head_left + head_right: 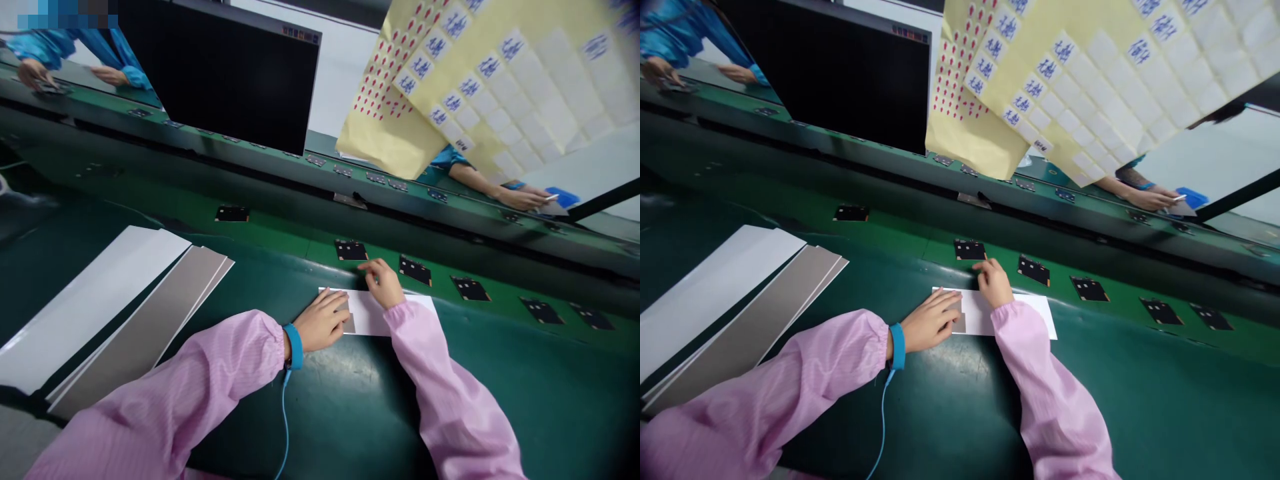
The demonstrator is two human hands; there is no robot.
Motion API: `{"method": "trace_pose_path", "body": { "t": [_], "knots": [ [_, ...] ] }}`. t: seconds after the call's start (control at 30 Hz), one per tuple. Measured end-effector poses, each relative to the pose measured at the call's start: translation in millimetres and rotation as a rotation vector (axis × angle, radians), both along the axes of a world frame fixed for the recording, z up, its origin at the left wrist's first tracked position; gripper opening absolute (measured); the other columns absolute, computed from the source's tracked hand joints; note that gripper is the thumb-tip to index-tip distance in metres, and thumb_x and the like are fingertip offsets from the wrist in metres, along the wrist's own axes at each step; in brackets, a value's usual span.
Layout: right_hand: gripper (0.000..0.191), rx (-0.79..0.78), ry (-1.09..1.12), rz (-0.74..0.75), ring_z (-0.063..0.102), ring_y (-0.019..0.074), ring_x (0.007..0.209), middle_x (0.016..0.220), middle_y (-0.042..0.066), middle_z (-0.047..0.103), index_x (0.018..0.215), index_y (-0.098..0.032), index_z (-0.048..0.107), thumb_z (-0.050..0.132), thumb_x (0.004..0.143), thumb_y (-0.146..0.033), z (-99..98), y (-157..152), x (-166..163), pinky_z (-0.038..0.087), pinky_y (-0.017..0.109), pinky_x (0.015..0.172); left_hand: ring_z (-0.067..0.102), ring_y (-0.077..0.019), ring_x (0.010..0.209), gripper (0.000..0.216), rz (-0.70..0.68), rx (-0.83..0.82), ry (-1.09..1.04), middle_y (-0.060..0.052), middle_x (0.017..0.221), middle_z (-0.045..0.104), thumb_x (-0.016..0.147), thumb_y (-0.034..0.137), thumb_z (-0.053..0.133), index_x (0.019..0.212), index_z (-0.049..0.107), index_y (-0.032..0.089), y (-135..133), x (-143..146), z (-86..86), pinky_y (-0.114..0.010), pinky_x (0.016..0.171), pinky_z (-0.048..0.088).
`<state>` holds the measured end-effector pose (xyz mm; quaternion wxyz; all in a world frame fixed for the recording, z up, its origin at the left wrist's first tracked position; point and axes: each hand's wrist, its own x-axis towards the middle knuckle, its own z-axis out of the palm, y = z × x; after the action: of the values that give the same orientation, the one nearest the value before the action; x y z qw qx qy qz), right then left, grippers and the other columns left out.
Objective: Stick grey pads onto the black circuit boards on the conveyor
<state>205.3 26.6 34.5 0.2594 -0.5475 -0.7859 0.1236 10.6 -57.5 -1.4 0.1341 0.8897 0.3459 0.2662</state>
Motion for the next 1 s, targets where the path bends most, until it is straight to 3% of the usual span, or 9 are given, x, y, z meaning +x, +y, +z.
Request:
{"method": "trace_pose_path", "body": {
  "t": [0.13,0.23,0.53,1.0],
  "knots": [
    [0.015,-0.187,0.053,0.087,0.053,0.0149,0.064,0.077,0.004,0.054,0.084,-0.017,0.058,0.045,0.078,-0.014,-10.1,-59,4,0.046,0.029,0.064,0.032,-0.0224,0.132,0.017,0.001,-0.018,-0.002,-0.01,0.137,0.043,0.081,0.011,0.045,0.09,0.058,0.017,0,1,1.5,-0.045,0.113,0.021],
    [0.014,-0.25,0.064,0.127,0.053,0.0147,0.066,0.079,0.004,0.053,0.088,-0.017,0.056,0.047,0.077,-0.014,-16.7,-78,3,0.046,0.029,0.064,0.032,-0.0219,0.132,0.018,0.003,-0.02,-0.003,-0.009,0.137,0.043,0.081,0.01,0.044,0.091,0.058,0.017,0,2,1.9,-0.045,0.113,0.021],
    [0.007,-0.262,0.064,0.136,0.054,0.0166,0.07,0.076,0.004,0.055,0.081,-0.018,0.055,0.048,0.082,-0.019,-16.6,-74,0,0.045,0.031,0.068,0.032,-0.0214,0.132,0.017,0.006,-0.019,0.007,-0.009,0.137,0.043,0.081,0.01,0.044,0.089,0.058,0.017,0,3,0.8,-0.044,0.113,0.021],
    [0.015,-0.207,0.018,0.182,0.055,0.0193,0.074,0.077,0.006,0.055,0.078,-0.021,0.049,0.039,0.088,-0.023,-18.2,-76,-3,0.046,0.032,0.069,0.032,-0.0219,0.132,0.016,0.02,0.011,0.026,-0.009,0.135,0.045,0.083,0.013,0.046,0.093,0.058,0.017,-1,2,-2.4,-0.043,0.114,0.02]
  ]
}}
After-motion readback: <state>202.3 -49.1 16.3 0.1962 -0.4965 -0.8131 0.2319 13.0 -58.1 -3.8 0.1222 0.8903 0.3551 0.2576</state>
